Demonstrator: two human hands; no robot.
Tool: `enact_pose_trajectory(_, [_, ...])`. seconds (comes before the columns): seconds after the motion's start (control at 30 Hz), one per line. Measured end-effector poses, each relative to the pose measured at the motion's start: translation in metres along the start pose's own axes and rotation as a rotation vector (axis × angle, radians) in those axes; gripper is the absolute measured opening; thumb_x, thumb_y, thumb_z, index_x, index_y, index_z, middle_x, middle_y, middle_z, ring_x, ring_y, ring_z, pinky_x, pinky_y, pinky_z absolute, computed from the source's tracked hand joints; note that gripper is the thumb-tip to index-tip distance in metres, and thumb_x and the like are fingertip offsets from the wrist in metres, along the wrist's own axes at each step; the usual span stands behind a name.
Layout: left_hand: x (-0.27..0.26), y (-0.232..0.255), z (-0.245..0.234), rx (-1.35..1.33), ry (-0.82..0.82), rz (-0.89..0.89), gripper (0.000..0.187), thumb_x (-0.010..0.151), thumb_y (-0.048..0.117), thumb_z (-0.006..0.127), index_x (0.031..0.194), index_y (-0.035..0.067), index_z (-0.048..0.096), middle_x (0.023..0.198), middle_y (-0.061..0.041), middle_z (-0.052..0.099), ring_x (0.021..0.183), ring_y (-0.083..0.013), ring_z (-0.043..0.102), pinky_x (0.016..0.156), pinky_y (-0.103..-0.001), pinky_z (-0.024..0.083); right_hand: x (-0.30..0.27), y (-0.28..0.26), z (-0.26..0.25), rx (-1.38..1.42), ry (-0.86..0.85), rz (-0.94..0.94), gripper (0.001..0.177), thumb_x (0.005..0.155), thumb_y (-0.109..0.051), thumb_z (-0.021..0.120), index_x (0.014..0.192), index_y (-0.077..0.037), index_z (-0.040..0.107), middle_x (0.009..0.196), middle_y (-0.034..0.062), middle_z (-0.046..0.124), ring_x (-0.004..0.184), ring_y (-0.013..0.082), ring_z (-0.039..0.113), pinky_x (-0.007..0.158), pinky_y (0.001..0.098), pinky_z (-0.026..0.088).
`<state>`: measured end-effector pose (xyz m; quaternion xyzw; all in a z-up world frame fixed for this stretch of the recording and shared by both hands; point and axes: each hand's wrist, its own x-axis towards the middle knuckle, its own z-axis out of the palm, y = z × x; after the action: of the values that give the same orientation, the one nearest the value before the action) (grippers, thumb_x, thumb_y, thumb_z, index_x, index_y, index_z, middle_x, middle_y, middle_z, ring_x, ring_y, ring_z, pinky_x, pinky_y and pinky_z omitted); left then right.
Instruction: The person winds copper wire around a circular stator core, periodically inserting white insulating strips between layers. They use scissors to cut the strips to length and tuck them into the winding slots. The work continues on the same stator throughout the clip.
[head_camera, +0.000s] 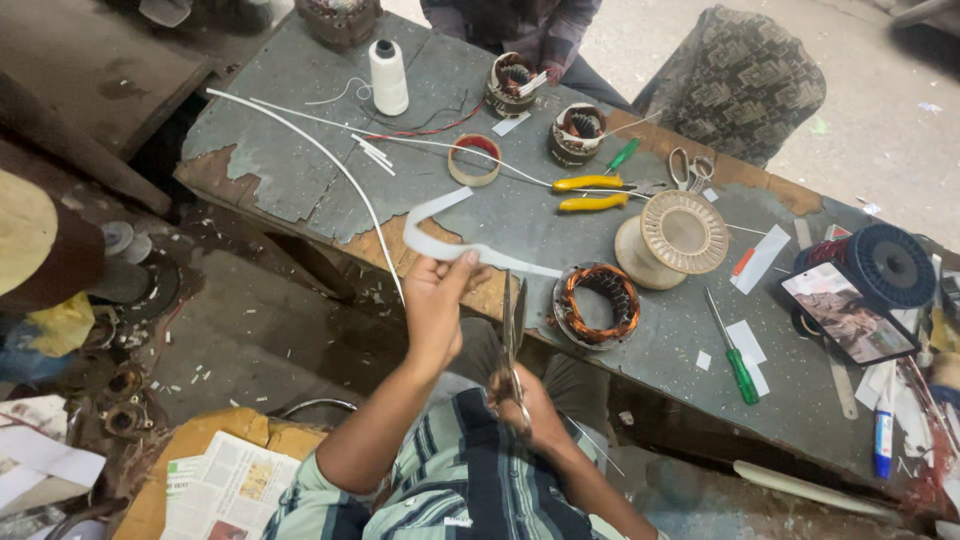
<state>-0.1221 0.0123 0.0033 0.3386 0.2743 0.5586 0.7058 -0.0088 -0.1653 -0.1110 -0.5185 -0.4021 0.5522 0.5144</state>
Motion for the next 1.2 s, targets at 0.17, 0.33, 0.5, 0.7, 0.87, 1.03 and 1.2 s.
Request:
enact_pose_trajectory(0.17, [-0.013, -0.002, 0.005, -0.121, 0.006, -0.091, 0.012, 0.098, 0.001, 0.063, 0.108, -0.005, 0.066, 0.098, -0.014, 0.075, 0.087, -0.0203, 0.075, 0.083, -0.036, 0.064, 0.024, -0.007, 0.009, 0.025, 0.078, -0.041, 0.021, 0.083, -0.018, 0.068, 0.096, -0.007, 0.056, 0.081, 0.0017, 0.061, 0.075, 0.0112, 0.061, 0.068, 0.0265, 0.050])
enact_pose_trajectory(0.33, [-0.010, -0.006, -0.001, -0.161, 0.004, -0.096, 0.012, 0.098, 0.002, 0.063, 0.108, -0.005, 0.065, 0.099, -0.015, 0.075, 0.089, -0.0211, 0.076, 0.084, -0.036, 0.064, 0.027, 0.003, 0.012, -0.025, 0.119, -0.073, 0.019, 0.093, -0.019, 0.070, 0.090, -0.005, 0.056, 0.074, 0.0012, 0.058, 0.063, 0.0100, 0.054, 0.057, 0.0262, 0.045])
enact_pose_trajectory(0.5, [0.001, -0.003, -0.019, 0.062, -0.026, -0.050, 0.017, 0.103, 0.004, 0.067, 0.114, -0.008, 0.070, 0.100, -0.013, 0.073, 0.086, -0.0167, 0.071, 0.078, -0.031, 0.058, 0.020, 0.005, 0.007, 0.047, 0.055, 0.002, 0.016, 0.088, -0.017, 0.068, 0.089, -0.005, 0.058, 0.076, 0.0035, 0.062, 0.068, 0.0136, 0.062, 0.064, 0.0286, 0.052])
enact_pose_trajectory(0.7, [0.005, 0.003, -0.025, 0.111, -0.107, -0.080, 0.032, 0.091, 0.001, 0.070, 0.122, -0.006, 0.068, 0.104, -0.010, 0.076, 0.090, -0.0131, 0.074, 0.080, -0.028, 0.063, 0.015, -0.007, 0.006, -0.056, -0.132, -0.009, 0.033, 0.079, -0.032, 0.069, 0.097, -0.007, 0.057, 0.087, 0.0041, 0.062, 0.081, 0.0143, 0.063, 0.074, 0.0297, 0.052])
enact_pose_trajectory(0.87, [0.000, 0.012, -0.021, 0.231, -0.079, -0.045, 0.029, 0.090, 0.001, 0.075, 0.118, -0.006, 0.073, 0.100, -0.010, 0.078, 0.085, -0.0110, 0.073, 0.076, -0.025, 0.060, 0.023, -0.017, 0.001, -0.092, -0.159, -0.003, 0.049, 0.077, -0.046, 0.075, 0.099, -0.006, 0.058, 0.086, 0.0032, 0.063, 0.081, 0.0138, 0.063, 0.071, 0.0284, 0.052])
enact_pose_trajectory(1.03, [-0.005, 0.020, -0.020, 0.355, -0.041, -0.023, 0.030, 0.089, 0.005, 0.076, 0.119, -0.003, 0.074, 0.095, -0.010, 0.078, 0.080, -0.0090, 0.072, 0.073, -0.023, 0.058, 0.027, -0.020, -0.003, -0.186, -0.151, -0.056, 0.084, 0.068, -0.085, 0.072, 0.097, -0.007, 0.059, 0.084, -0.0001, 0.063, 0.078, 0.0100, 0.061, 0.067, 0.0257, 0.050])
enact_pose_trajectory(1.2, [-0.008, 0.020, -0.016, 0.392, -0.011, 0.020, 0.025, 0.089, 0.005, 0.076, 0.113, -0.003, 0.076, 0.096, -0.007, 0.079, 0.080, -0.0089, 0.071, 0.072, -0.023, 0.058, 0.027, -0.024, 0.001, -0.407, -0.020, 0.003, 0.090, 0.060, -0.093, 0.066, 0.090, -0.009, 0.059, 0.077, -0.0028, 0.060, 0.071, 0.0079, 0.058, 0.063, 0.0259, 0.050])
